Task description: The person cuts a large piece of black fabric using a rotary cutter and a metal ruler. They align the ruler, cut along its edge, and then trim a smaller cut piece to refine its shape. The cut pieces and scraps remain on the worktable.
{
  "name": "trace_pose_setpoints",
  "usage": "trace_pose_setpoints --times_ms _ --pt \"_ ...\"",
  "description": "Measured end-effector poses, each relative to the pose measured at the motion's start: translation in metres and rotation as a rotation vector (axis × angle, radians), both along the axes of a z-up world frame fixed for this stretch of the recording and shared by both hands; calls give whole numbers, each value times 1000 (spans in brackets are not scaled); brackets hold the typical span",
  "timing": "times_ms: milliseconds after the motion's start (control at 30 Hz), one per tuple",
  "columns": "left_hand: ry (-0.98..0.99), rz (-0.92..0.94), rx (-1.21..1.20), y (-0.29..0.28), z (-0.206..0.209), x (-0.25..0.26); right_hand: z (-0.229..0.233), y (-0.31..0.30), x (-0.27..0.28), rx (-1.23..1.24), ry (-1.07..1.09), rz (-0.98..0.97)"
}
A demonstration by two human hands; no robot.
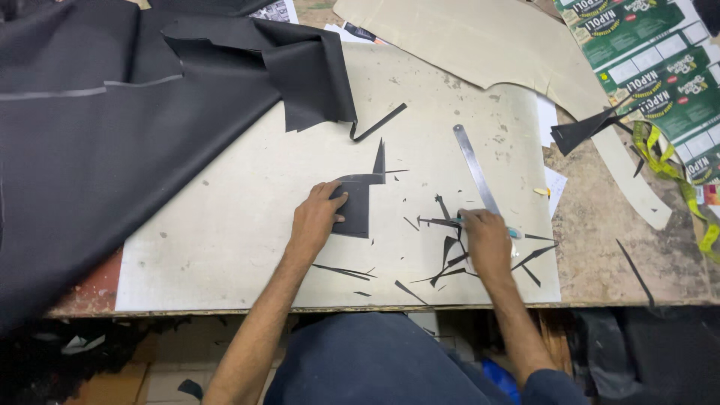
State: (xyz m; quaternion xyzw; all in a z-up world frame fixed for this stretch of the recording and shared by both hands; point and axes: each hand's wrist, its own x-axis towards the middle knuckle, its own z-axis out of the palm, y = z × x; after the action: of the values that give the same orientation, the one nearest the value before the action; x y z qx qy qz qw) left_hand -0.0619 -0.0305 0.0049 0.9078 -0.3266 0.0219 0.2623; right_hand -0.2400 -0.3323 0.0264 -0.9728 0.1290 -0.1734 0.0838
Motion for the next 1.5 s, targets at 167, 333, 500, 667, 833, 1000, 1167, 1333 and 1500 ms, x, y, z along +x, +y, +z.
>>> trace_pose_setpoints --times_ms 167,333,500,667,833,1000,1167,1333,1500 --pt "34 72 -3 -7 5 -6 -3 -48 -41 -51 77 88" --pt "68 112 -19 -11 8 -9 -3 -68 -35 85 191 148" --pt "93 104 43 -10 13 -7 9 -77 -22 225 389 155" --pt "161 116 87 -12 25 -4 37 -70 -6 244 419 88" --pt "202 97 109 -13 40 1 39 -17 42 277 489 482" --pt "413 180 113 -12 37 6 9 64 84 230 432 859" --pt "116 55 178 -11 14 18 -11 102 117 305 311 988" --pt "103 25 164 -8 2 24 -10 125 110 367 178 899" --pt "122 23 152 -9 -1 26 -1 146 100 588 435 626"
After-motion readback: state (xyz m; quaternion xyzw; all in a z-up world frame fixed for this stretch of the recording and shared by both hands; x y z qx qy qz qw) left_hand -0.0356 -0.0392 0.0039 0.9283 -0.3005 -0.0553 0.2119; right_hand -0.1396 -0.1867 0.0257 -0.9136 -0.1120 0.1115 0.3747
